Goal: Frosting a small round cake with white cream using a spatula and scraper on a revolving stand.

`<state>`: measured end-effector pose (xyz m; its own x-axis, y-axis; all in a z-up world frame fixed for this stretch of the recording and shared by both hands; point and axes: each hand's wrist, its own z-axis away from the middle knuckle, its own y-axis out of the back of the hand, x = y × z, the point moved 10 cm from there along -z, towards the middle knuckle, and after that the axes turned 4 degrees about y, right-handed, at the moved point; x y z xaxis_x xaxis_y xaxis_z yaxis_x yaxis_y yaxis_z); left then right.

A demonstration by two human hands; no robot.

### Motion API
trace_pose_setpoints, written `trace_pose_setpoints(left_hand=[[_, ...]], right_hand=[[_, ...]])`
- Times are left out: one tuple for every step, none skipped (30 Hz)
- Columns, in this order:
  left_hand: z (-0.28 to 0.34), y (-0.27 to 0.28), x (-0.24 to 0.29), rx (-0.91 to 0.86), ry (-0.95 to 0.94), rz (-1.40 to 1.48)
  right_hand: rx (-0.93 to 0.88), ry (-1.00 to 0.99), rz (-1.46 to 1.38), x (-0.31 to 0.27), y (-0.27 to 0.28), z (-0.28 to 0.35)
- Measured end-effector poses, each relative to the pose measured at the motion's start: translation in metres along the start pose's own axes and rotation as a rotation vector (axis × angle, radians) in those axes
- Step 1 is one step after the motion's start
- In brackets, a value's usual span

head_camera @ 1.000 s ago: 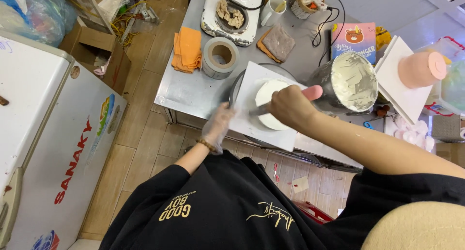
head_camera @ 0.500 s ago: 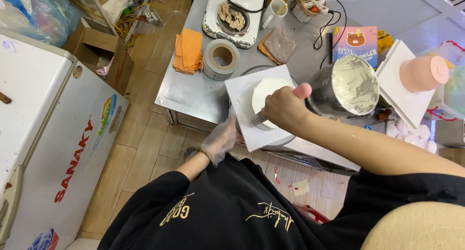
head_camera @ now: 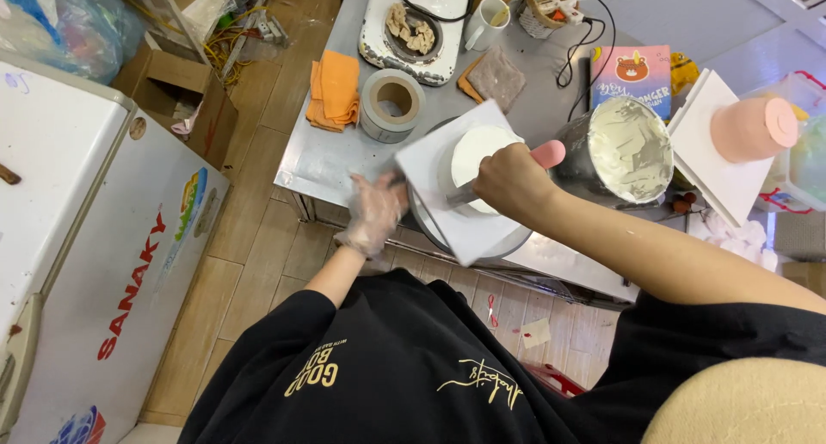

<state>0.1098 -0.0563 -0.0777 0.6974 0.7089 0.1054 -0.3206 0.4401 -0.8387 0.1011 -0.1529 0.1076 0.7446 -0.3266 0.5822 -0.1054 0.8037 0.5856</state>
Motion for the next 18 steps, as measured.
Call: trace_pose_setpoints(left_hand=[[0.011,-0.016,-0.002,-0.001,0.005,-0.005],[0.023,-0.032,-0.003,-0.006,-0.002,0.031],[0.033,-0.049,-0.004,-0.013,-0.01,0.069],[0.039,-0.046,-0.004,-0.017,-0.007,0.065],[0.045,-0.043,-0.022,-0.036,0.178,-0.155],[0.055,-0.037,-0.04,-0.054,0.362,-0.375],[0.007,0.004,-0.041,-0.053,0.366,-0.376],[-0.034,0.047,-0.033,-0.058,0.292,-0.466],[-0.069,0.091,-0.024,-0.062,0.214,-0.556],[-0.076,0.09,-0.016,-0.06,0.216,-0.557],[-0.086,0.085,-0.003,-0.069,0.164,-0.372],[-0.095,0.08,0.01,-0.077,0.113,-0.187],[-0.078,0.066,-0.001,-0.08,0.114,-0.188],[-0.055,0.025,-0.01,-0.36,0.104,-0.009],[-0.024,-0.01,-0.015,-0.633,0.091,0.176],[-0.004,-0.026,-0.022,-0.631,0.093,0.178],[0.007,-0.025,-0.052,-0.435,0.273,-0.046],[0.025,-0.018,-0.076,-0.232,0.448,-0.266]], right_hand=[[-0.003,-0.006,-0.004,-0.001,-0.002,0.001],[-0.015,-0.012,-0.011,-0.002,-0.005,0.002],[-0.026,-0.018,-0.016,-0.001,-0.008,0.003],[-0.029,-0.024,-0.016,0.0,-0.012,0.006],[-0.032,-0.026,-0.017,0.001,-0.015,0.009],[-0.035,-0.028,-0.017,0.002,-0.019,0.011],[-0.037,-0.028,-0.021,0.001,-0.019,0.014],[-0.04,-0.04,-0.024,0.001,-0.02,0.017],[-0.041,-0.05,-0.028,0.0,-0.02,0.018],[-0.04,-0.05,-0.031,-0.001,-0.016,0.021],[-0.042,-0.043,-0.04,0.0,-0.014,0.024],[-0.044,-0.036,-0.049,0.0,-0.011,0.027],[-0.045,-0.038,-0.048,-0.001,-0.013,0.028],[-0.059,-0.046,-0.065,-0.003,-0.016,0.028],[-0.073,-0.05,-0.085,-0.006,-0.02,0.029],[-0.075,-0.049,-0.087,-0.007,-0.019,0.03],[-0.074,-0.05,-0.078,-0.008,-0.017,0.031],[-0.073,-0.051,-0.07,-0.01,-0.015,0.032]])
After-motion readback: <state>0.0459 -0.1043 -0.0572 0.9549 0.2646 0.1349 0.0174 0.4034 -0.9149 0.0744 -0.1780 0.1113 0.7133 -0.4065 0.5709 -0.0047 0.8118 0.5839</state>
